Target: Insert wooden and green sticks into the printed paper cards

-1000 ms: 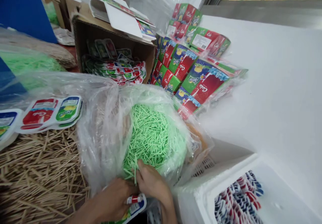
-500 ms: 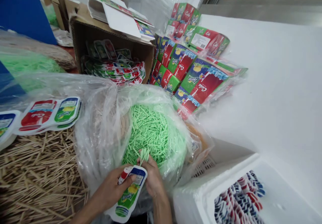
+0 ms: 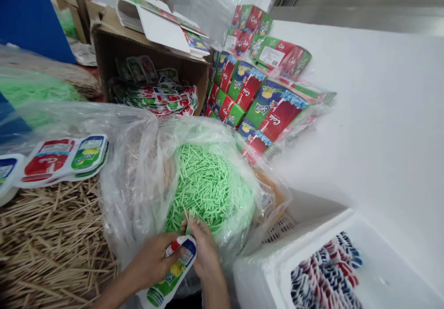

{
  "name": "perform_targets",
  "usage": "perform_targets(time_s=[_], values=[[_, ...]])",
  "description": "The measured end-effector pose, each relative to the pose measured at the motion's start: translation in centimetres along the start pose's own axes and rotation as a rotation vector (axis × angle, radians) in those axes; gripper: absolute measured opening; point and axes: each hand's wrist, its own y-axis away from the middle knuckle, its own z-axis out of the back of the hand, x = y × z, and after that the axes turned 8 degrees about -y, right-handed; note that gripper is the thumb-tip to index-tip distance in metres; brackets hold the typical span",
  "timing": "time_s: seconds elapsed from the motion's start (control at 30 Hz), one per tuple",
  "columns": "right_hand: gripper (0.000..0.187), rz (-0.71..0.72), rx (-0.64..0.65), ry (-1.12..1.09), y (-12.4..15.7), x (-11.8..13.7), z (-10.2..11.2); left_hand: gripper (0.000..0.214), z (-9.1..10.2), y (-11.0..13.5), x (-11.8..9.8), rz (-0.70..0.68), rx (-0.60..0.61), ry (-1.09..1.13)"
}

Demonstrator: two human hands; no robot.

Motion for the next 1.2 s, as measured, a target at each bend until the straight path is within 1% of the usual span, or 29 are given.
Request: perform_targets(time_s=[0.07, 0.17, 0.23, 0.33, 0.47, 0.57, 0.7, 0.83, 0.9, 1.0, 1.07, 1.13, 1.2], values=[[0.043, -0.006, 0.006, -0.007, -0.3, 0.1, -0.3, 0.029, -0.1, 0.2, 0.1, 0.002, 0.008, -0.020], [0.043, -0.026, 0.026, -0.022, -0.7, 0.0, -0.7, 0.035, -0.2, 0.3, 0.3, 0.020, -0.013, -0.031], [0.043, -0.020, 0.039, -0.021, -0.8, -0.1, -0.8, 0.033, -0.3, 0.2, 0.5, 0.029, -0.033, -0.033], [0.045, -0.006, 0.054, -0.011, -0.8, -0.4, -0.5, 0.028, -0.4, 0.0, 0.7, 0.034, -0.061, -0.031], [0.044, -0.013, 0.096, 0.001, -0.3, -0.4, 0.1, 0.028, -0.8, 0.0, 1.1, 0.029, -0.095, -0.044], [0.040, -0.007, 0.116, 0.057, -0.1, -0.3, 0.2, 0.030, -1.2, 0.1, 1.5, -0.009, -0.098, -0.050], [0.032, 0.032, 0.115, 0.116, -0.4, -0.1, 0.3, 0.031, -1.3, 0.5, 1.9, -0.070, -0.080, -0.030], [0.031, 0.122, 0.080, 0.072, -1.1, 0.4, 0.5, 0.034, -0.4, 1.9, 2.0, -0.112, -0.054, -0.008], [0.031, 0.192, 0.065, 0.041, -1.2, 0.6, 0.3, 0.028, 0.1, 2.7, 1.8, -0.163, 0.006, -0.056], [0.033, 0.269, 0.072, -0.006, -0.8, 0.4, -0.3, 0.020, 0.4, 3.3, 1.3, -0.243, 0.116, -0.219], [0.035, 0.237, 0.093, -0.043, -0.3, -0.2, -0.8, 0.020, 0.1, 3.1, 1.2, -0.240, 0.135, -0.292], [0.038, 0.131, 0.122, -0.052, 0.4, -1.0, -1.0, 0.022, -0.3, 2.6, 1.2, -0.217, 0.121, -0.310], [0.041, 0.032, 0.151, -0.001, 1.0, -1.7, -0.9, 0.023, -0.7, 2.2, 1.4, -0.213, 0.123, -0.306]])
